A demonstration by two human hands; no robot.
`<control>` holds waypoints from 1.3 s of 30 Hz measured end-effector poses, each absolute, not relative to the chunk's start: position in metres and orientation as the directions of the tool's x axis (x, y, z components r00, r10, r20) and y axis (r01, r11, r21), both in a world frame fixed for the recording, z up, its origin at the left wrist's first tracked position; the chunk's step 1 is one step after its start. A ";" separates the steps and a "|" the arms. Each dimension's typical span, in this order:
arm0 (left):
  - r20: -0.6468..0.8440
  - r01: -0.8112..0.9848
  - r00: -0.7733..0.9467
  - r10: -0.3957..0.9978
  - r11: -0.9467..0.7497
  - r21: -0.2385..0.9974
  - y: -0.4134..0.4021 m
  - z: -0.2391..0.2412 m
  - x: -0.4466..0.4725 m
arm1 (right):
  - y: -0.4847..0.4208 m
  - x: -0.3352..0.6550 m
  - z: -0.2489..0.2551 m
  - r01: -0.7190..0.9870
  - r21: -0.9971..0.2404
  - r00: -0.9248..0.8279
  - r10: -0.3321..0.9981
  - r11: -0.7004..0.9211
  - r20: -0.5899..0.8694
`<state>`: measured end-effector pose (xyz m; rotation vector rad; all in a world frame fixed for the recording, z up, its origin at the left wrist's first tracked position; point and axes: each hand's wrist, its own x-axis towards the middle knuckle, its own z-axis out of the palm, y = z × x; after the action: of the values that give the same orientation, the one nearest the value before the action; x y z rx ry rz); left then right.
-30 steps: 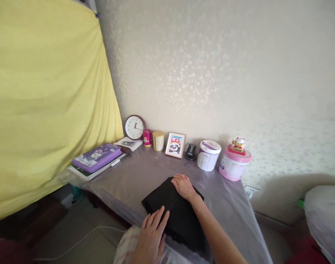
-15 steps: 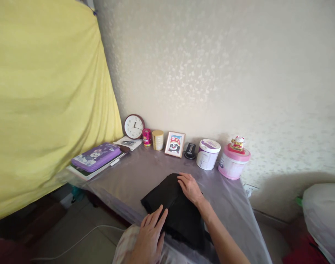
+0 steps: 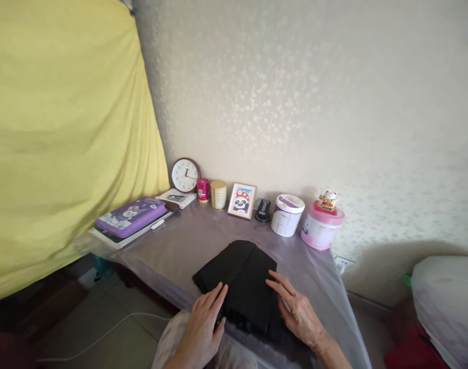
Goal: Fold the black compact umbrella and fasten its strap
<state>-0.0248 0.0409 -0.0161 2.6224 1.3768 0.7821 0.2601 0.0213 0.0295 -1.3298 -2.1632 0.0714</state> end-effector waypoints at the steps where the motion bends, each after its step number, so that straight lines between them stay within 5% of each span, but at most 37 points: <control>1: 0.403 0.746 0.464 0.789 -0.593 0.302 0.041 -0.016 -0.025 | 0.021 0.257 0.029 0.788 -0.343 -0.345 0.829 0.511 0.440; 23: 0.225 0.702 0.375 0.900 -0.433 0.565 0.041 -0.013 -0.014 | 0.099 0.169 0.037 0.716 -0.325 -0.295 0.690 0.617 0.660; 39: 0.201 0.800 0.387 0.900 -0.436 0.412 0.030 -0.023 -0.009 | 0.127 0.149 0.027 0.862 -0.220 -0.303 0.812 0.457 0.499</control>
<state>-0.0086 0.0304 -0.0232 2.3995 1.5039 0.5830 0.1494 0.1267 0.0265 -1.3918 -2.1604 -0.1195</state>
